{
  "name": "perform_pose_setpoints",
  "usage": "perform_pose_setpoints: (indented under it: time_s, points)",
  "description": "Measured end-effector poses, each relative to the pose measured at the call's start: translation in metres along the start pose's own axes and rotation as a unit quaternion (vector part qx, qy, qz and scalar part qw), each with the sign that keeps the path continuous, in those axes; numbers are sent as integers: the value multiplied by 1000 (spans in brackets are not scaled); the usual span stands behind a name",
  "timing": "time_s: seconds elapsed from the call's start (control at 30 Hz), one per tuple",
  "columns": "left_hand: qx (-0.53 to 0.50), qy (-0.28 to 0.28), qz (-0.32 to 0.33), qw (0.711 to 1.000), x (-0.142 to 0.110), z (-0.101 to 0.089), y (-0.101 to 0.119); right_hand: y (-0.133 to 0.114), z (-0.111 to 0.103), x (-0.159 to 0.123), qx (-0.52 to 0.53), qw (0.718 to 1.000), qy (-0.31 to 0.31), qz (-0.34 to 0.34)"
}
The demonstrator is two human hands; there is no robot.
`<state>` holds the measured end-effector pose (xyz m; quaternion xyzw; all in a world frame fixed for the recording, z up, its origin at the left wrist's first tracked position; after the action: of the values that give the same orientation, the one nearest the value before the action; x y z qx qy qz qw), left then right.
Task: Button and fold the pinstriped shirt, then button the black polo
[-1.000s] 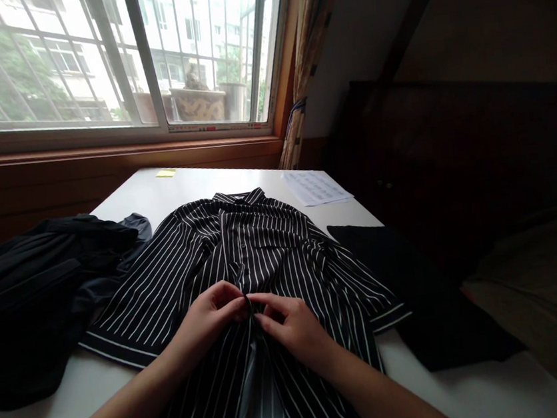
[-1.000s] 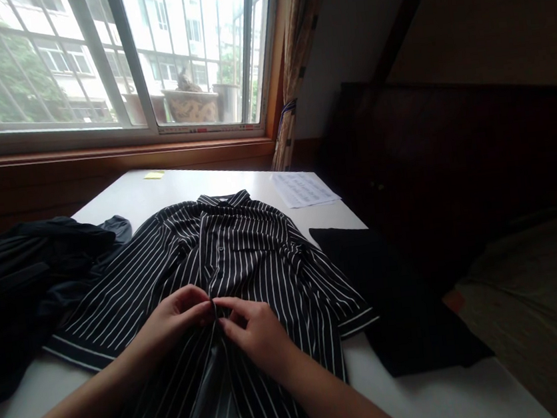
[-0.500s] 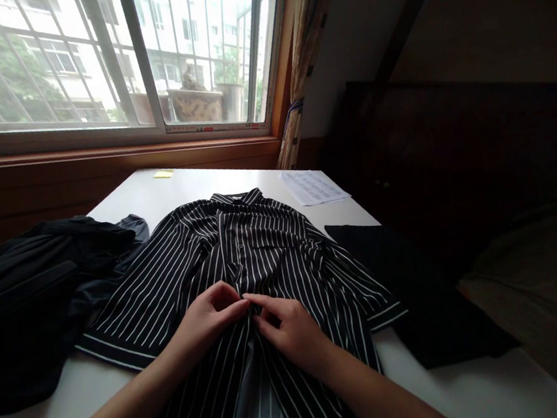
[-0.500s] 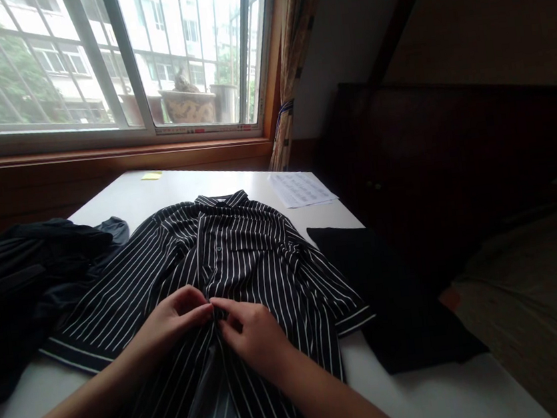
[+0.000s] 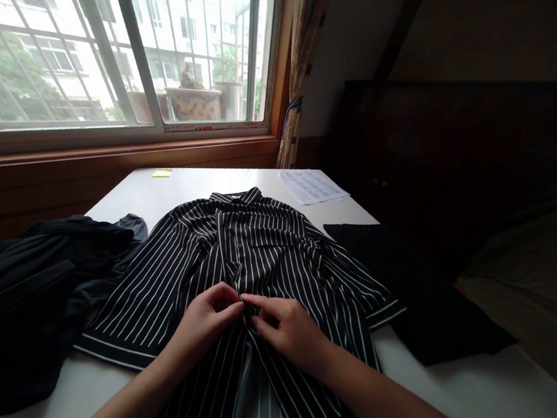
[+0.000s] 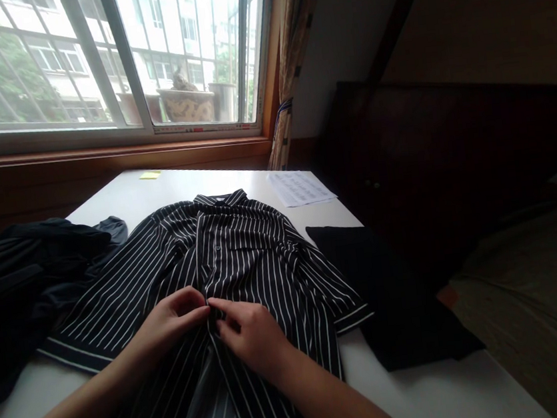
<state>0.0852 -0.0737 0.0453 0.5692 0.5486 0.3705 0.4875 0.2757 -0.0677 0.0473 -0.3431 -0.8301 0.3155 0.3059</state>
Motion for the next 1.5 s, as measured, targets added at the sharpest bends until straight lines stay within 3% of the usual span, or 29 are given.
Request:
perform_pose_setpoints:
  time_s: [0.83, 1.5]
  points:
    - [28, 24, 5, 999, 2, -2, -11, 0, -3, 1, 18, 1000, 19, 17]
    - [12, 16, 5, 1000, 1, 0, -3, 0, 1, 1, 12, 999, 37, 1]
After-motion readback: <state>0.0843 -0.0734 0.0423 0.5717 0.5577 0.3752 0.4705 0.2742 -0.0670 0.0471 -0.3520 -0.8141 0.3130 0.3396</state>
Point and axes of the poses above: each hand's wrist, its own x-axis towards the middle knuckle, its own z-axis out of the palm, y = z × x, the point moved 2 cm from there along x, towards the middle knuckle, and after that the axes turned 5 degrees about -z, right-handed, at the moved point
